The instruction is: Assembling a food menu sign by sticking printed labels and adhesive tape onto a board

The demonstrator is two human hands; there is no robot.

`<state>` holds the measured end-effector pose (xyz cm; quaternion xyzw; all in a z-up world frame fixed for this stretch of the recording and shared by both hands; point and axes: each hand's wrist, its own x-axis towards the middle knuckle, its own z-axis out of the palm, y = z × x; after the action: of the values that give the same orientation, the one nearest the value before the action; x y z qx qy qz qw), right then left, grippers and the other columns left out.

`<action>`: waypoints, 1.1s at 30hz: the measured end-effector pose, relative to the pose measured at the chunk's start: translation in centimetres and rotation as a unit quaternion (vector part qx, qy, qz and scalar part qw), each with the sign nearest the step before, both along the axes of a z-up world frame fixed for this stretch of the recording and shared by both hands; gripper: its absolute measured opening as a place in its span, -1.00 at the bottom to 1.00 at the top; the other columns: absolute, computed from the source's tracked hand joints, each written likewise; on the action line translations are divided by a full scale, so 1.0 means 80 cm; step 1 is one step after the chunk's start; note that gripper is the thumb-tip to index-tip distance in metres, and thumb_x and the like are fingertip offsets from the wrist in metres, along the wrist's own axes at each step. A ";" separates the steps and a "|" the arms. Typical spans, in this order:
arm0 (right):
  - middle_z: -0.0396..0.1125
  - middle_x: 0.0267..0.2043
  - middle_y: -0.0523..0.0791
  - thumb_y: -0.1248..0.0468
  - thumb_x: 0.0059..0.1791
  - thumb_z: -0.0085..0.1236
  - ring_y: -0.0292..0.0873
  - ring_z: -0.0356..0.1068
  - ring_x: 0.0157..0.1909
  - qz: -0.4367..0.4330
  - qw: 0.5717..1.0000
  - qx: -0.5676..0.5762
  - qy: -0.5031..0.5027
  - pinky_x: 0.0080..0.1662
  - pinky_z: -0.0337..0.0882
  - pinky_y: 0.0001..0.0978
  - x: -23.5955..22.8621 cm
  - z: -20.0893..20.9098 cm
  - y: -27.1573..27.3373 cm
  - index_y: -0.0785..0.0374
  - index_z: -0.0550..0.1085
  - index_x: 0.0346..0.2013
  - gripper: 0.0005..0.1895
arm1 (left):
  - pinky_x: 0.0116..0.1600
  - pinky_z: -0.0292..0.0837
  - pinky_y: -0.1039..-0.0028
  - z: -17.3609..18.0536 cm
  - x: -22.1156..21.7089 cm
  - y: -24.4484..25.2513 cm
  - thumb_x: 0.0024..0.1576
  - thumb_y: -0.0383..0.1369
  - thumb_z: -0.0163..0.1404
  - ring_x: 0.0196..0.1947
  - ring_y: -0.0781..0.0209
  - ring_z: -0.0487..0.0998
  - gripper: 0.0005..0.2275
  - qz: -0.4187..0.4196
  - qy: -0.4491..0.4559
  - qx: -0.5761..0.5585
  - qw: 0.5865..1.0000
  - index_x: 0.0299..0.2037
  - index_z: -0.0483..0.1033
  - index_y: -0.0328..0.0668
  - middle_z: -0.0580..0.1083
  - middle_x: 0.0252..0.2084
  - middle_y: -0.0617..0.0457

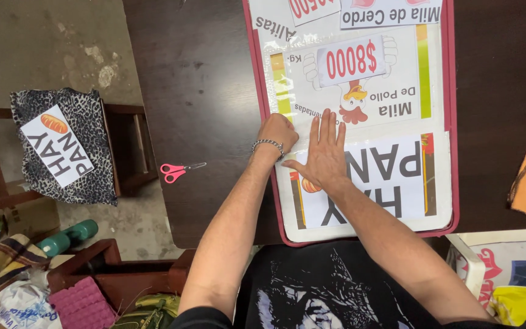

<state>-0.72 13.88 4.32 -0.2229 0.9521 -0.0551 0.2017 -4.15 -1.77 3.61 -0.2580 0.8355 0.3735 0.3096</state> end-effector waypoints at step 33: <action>-0.44 0.61 0.25 -0.60 -0.18 -0.10 0.35 -0.57 0.60 0.008 1.000 0.024 -0.017 0.39 -0.53 0.50 0.004 0.000 -0.033 0.19 -0.10 0.56 0.31 | 0.20 0.51 0.17 0.010 0.040 -0.012 -0.02 -0.39 0.20 0.05 -0.17 0.61 -0.66 0.117 0.086 0.058 0.988 -0.04 0.43 -0.18 0.62 -0.18 -0.22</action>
<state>-0.39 11.24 4.28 -0.2244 0.9479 -0.0345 0.2235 -0.97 -2.72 4.45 -0.3027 0.7998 0.4759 0.2056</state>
